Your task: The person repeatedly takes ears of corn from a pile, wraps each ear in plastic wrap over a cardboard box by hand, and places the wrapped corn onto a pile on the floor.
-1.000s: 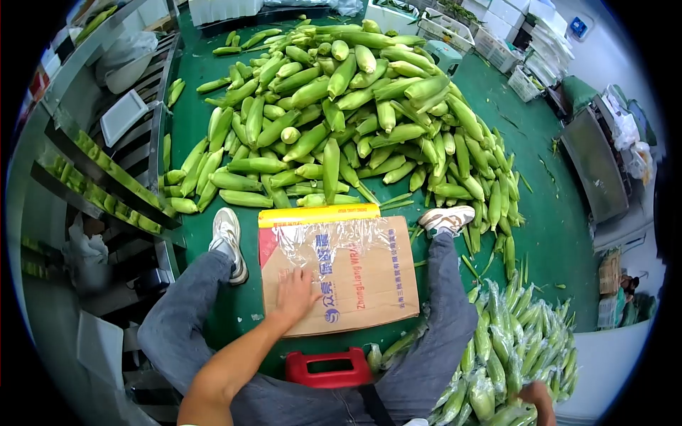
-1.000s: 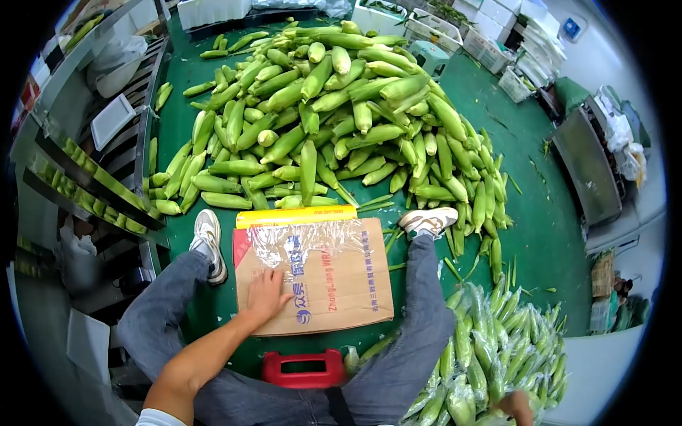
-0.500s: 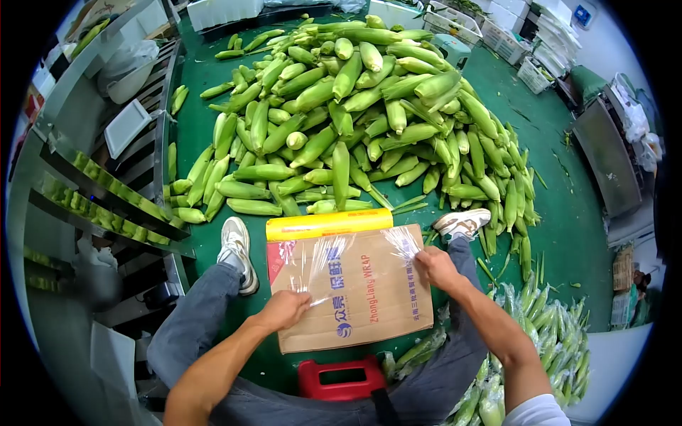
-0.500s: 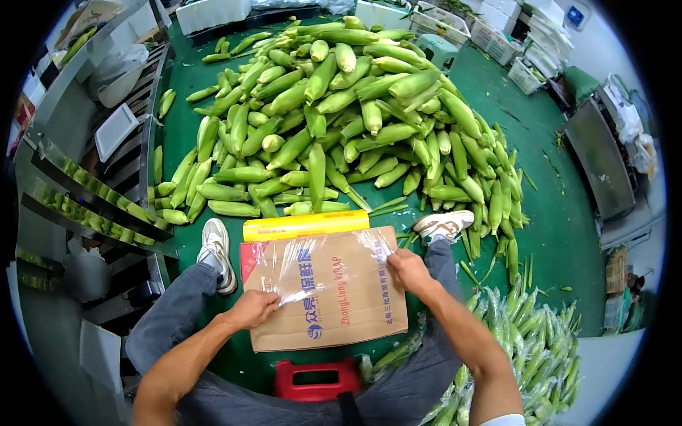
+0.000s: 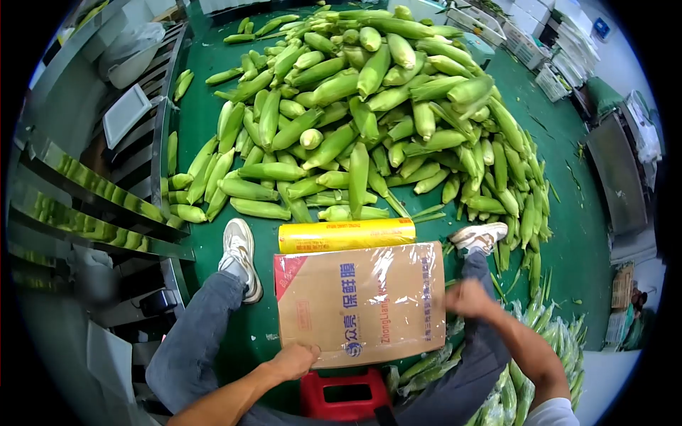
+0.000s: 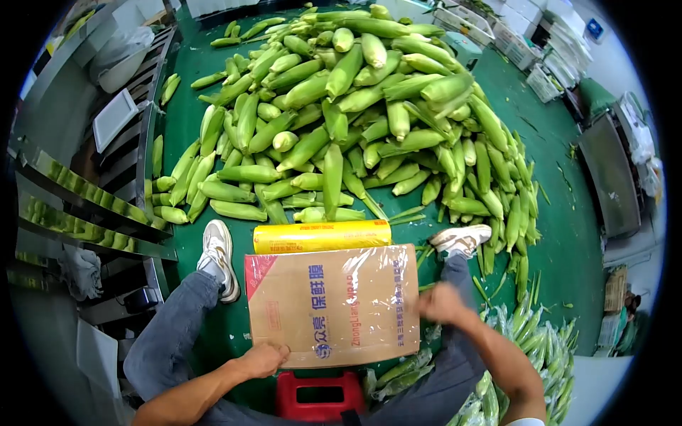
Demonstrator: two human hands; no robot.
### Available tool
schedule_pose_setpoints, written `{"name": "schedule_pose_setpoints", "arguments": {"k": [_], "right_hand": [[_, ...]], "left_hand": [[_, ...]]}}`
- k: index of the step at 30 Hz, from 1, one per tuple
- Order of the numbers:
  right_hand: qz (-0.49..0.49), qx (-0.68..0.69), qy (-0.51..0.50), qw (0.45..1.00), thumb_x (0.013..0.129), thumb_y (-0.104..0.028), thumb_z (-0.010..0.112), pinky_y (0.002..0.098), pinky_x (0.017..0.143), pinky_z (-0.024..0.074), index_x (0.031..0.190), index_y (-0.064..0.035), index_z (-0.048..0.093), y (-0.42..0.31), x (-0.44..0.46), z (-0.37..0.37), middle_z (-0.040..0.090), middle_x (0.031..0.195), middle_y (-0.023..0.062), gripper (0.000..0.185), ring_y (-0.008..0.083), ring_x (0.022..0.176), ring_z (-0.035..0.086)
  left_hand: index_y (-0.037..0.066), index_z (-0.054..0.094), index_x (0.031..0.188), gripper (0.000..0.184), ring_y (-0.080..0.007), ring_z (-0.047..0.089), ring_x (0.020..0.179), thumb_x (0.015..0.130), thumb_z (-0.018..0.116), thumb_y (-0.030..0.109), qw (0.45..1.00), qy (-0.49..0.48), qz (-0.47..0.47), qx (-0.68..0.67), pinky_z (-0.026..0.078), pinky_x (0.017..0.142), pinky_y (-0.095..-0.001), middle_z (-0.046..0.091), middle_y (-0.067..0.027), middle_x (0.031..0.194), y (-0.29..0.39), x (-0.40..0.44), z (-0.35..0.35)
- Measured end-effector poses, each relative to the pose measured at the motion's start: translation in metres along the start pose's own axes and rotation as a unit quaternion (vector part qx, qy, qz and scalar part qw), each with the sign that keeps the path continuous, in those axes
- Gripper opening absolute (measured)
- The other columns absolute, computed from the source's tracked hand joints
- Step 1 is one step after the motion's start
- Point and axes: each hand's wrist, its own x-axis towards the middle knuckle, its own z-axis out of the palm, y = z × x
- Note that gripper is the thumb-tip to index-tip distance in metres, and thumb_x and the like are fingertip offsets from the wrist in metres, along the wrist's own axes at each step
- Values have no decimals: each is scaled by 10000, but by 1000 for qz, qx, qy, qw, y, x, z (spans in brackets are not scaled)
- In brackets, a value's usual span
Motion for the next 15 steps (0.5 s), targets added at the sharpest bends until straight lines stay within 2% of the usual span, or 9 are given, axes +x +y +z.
{"name": "schedule_pose_setpoints", "arguments": {"k": [1, 2, 3, 5, 8, 10, 13, 14, 15], "right_hand": [[-79, 177, 150, 969, 901, -519, 725, 370, 619, 554, 840, -55, 781, 5, 50, -7, 761, 811, 97, 471, 219, 667, 708], [-54, 272, 220, 935, 902, -498, 738, 350, 668, 552, 1028, 14, 743, -23, 95, -28, 762, 890, 142, 527, 204, 751, 710], [-65, 313, 258, 912, 891, -489, 757, 339, 781, 561, 1250, 43, 647, -61, 140, -42, 746, 1051, 203, 651, 230, 909, 721], [-48, 340, 263, 902, 800, -587, 804, 416, 1027, 494, 1461, 62, 462, -132, 239, -39, 660, 1257, 283, 987, 375, 1172, 653], [55, 336, 277, 899, 802, -509, 824, 458, 1048, 465, 1372, 43, 499, -205, 344, -7, 637, 1298, 290, 857, 410, 1202, 626], [26, 435, 299, 849, 833, -420, 819, 461, 1002, 494, 1275, 37, 538, -213, 356, 7, 665, 1261, 250, 695, 384, 1147, 651], [-46, 677, -24, 734, 886, -295, 780, 372, 736, 553, 1209, 21, 621, -204, 258, -31, 701, 978, 115, 479, 178, 876, 668], [-95, 534, 0, 840, 884, -297, 783, 385, 761, 560, 1256, 22, 617, -198, 199, -40, 708, 1008, 100, 517, 204, 873, 671], [-230, 436, 95, 865, 863, -291, 798, 374, 811, 559, 1333, -10, 603, -189, 151, -24, 707, 1046, 107, 582, 218, 900, 673]], "left_hand": [[-29, 559, 1015, 228, -439, 711, 828, 820, 616, 75, 1000, 5, -1, -8, 569, 742, -517, 706, -271, 890, 0, 1, -2], [-28, 561, 1013, 224, -439, 712, 827, 823, 614, 76, 1000, 8, 0, -14, 572, 745, -515, 708, -269, 891, 2, 2, -4], [-26, 565, 1012, 212, -439, 714, 830, 833, 607, 80, 1000, -1, -12, -18, 576, 754, -514, 712, -266, 898, 5, 1, -9], [-26, 569, 1002, 189, -441, 713, 841, 835, 589, 62, 999, -3, -38, -28, 573, 750, -522, 708, -273, 899, 8, 2, -6], [-14, 568, 1011, 182, -457, 703, 841, 851, 572, 73, 996, 24, -72, -54, 562, 741, -540, 700, -272, 876, 8, 2, -8], [11, 557, 1038, 180, -466, 691, 851, 900, 565, 126, 990, 25, -114, -75, 551, 734, -542, 699, -250, 867, 12, -5, -6], [-3, 581, 1036, 175, -470, 687, 896, 885, 568, 84, 974, 11, -187, -129, 542, 791, -555, 700, -275, 924, 31, -15, -27], [-20, 602, 1024, 177, -477, 685, 922, 863, 562, 42, 970, 30, -196, -142, 545, 822, -556, 699, -295, 961, 36, -17, -32], [-10, 598, 1019, 161, -478, 677, 909, 873, 576, 55, 969, 53, -189, -150, 544, 807, -542, 693, -291, 942, 39, -17, -28]]}}
